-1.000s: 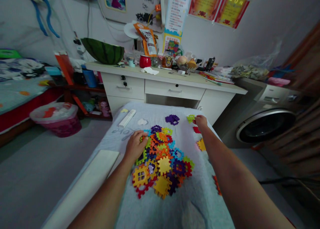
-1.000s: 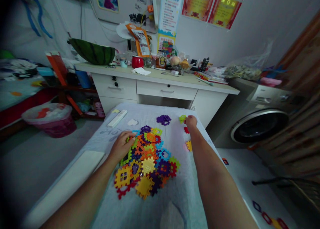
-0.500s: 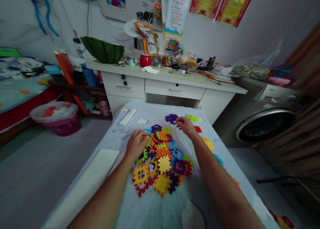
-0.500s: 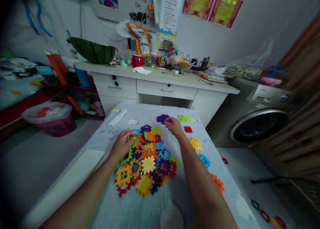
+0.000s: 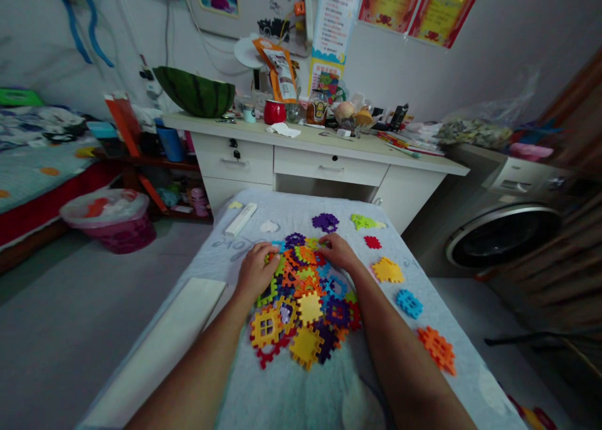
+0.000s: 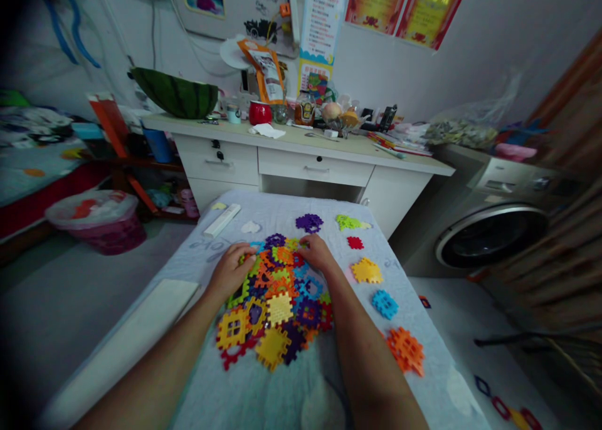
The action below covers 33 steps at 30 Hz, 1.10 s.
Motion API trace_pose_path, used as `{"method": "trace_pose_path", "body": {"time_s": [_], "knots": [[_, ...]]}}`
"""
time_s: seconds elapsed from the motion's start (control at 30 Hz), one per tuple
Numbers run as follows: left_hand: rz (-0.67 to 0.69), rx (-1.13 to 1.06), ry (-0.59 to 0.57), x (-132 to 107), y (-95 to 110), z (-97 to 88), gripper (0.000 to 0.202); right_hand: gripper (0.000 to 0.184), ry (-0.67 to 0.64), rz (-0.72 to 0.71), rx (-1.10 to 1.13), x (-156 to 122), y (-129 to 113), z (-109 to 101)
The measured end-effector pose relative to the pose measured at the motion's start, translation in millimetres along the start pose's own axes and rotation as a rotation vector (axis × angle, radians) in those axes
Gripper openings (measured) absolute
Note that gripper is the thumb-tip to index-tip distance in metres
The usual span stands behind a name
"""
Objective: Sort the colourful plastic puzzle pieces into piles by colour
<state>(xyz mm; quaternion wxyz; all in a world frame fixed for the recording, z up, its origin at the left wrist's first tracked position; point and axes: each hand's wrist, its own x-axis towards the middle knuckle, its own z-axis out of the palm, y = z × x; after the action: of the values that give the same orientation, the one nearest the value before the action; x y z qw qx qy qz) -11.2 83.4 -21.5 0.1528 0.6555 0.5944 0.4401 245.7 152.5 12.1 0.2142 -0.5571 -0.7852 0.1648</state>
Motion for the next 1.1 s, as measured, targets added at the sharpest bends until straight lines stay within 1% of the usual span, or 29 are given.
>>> {"method": "trace_pose_path", "body": {"time_s": [0.57,0.83,1.1], "knots": [[0.018,-0.028,0.018,-1.4,-1.1,0.1,0.023,0.021,0.023,-0.058,0.032,-1.2,10.6,4.8],[0.015,-0.013,0.009,-1.2,-1.1,0.2,0.023,0.017,0.010,-0.126,0.043,-2.6,10.7,2.7],[0.017,-0.011,0.011,-2.6,0.9,-0.7,0.024,0.017,-0.007,-0.119,0.059,-2.8,10.2,1.8]]}}
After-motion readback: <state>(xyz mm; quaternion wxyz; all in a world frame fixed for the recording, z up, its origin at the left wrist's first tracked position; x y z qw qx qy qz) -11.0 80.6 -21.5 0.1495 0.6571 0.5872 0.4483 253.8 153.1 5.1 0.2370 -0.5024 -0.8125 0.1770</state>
